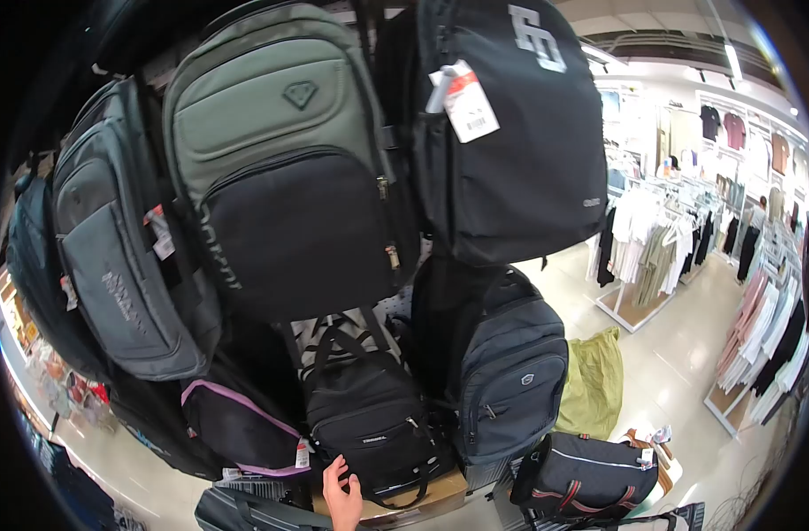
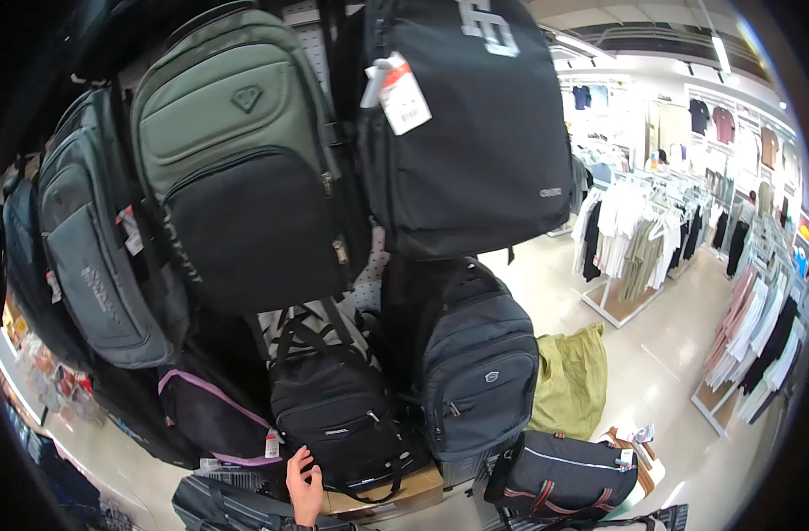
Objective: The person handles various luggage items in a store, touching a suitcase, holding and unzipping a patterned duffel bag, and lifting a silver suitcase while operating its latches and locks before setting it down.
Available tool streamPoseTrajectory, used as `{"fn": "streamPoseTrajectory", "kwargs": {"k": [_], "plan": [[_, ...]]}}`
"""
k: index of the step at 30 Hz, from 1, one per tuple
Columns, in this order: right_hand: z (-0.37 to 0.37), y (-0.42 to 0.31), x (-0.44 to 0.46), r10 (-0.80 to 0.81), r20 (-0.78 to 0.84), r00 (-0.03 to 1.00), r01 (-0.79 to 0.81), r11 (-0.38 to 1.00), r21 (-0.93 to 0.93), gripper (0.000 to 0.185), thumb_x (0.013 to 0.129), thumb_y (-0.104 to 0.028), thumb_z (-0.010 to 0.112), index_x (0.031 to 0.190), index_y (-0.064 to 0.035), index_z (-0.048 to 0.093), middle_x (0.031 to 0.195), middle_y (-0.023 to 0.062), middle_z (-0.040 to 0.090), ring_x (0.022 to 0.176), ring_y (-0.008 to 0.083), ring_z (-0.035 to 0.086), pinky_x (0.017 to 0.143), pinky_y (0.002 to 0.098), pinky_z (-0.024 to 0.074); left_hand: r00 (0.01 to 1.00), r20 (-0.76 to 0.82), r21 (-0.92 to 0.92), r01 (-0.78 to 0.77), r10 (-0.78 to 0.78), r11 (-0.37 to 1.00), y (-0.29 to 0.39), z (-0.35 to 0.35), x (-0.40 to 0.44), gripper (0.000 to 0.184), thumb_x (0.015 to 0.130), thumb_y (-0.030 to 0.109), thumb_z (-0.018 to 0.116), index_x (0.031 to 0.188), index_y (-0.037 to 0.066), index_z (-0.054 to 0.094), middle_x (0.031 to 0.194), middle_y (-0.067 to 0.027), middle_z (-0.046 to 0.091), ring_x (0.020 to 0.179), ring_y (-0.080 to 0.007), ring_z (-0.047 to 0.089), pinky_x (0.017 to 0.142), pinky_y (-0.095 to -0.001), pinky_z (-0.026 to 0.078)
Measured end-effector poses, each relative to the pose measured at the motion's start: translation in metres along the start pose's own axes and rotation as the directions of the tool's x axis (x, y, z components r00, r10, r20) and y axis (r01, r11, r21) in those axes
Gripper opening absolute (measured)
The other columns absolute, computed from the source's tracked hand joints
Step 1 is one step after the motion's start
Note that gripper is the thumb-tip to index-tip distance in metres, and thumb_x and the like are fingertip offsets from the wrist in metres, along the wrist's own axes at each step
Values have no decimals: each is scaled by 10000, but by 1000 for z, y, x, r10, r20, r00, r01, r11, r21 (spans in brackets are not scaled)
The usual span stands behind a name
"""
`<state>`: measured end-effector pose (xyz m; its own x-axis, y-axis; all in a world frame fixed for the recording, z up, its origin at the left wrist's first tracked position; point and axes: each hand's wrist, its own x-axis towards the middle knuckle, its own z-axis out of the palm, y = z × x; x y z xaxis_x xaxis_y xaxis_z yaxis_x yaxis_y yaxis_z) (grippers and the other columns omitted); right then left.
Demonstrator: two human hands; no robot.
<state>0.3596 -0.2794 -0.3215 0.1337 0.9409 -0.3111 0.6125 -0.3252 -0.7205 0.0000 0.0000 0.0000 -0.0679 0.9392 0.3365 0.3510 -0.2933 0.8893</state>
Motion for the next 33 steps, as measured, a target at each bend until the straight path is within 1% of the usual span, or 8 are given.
{"fn": "streamPoseTrajectory", "kwargs": {"k": [2,8,9,11,13,19,23,33], "plan": [[-16,-16,-1,-10,280,960,20,999,-33,369,1000,-397,569,1127,-124,783,1095,237,758,1029,412,733,850,504,590,999,39,5,-8,8,1000,6,18,8,542,934,-80,627,1461,22,556,1355,-159,644,1211,-254,675,937,-364,579],[23,53,6,298,265,917,-340,932,129,482,979,-496,643,1241,-104,741,1217,190,764,1219,329,702,1039,435,528,999,19,-38,-26,27,999,18,70,7,453,932,-64,600,1379,3,578,1246,-152,678,1134,-275,704,926,-364,589],[37,60,-1,355,272,895,-405,900,161,512,975,-516,658,1264,-100,733,1241,180,765,1257,312,696,1076,421,515,997,60,-84,-41,46,996,19,81,2,456,926,-79,596,1376,-9,575,1217,-156,678,1130,-254,702,913,-356,591],[6,-7,-35,279,132,951,-291,953,85,541,943,-426,643,1352,-74,678,1338,277,686,1255,474,634,1026,541,519,982,175,-111,-48,67,993,32,101,-8,462,920,-88,602,1376,-17,573,1230,-161,670,1141,-251,698,912,-340,591],[31,26,-37,461,193,866,-493,851,181,506,914,-474,699,1227,-78,723,1227,209,755,1203,379,701,1024,446,539,949,306,-112,-48,81,993,38,118,-13,491,926,-82,619,1409,-16,562,1315,-184,637,1190,-259,680,930,-337,588],[44,24,-81,547,-261,796,-428,813,395,523,891,-320,703,1303,-13,604,1106,253,746,1074,415,724,938,479,571,860,507,-106,-8,61,994,40,162,-7,698,960,-55,630,1609,43,389,1441,-200,578,1246,-285,642,960,-370,572],[25,18,-106,539,-602,589,-325,840,434,507,882,-181,722,1331,-4,568,1132,240,700,1053,400,697,915,481,560,821,561,-96,-66,109,993,55,185,-3,776,962,-61,627,1663,82,326,1506,-213,530,1256,-306,634,948,-379,585],[-54,27,-151,602,-752,269,-308,794,524,552,926,-65,654,1448,-32,477,1105,228,696,1011,378,715,924,484,569,813,550,-103,-159,189,982,41,222,1,831,962,-84,594,1699,158,297,1496,-217,491,1252,-321,625,944,-408,584]]}}
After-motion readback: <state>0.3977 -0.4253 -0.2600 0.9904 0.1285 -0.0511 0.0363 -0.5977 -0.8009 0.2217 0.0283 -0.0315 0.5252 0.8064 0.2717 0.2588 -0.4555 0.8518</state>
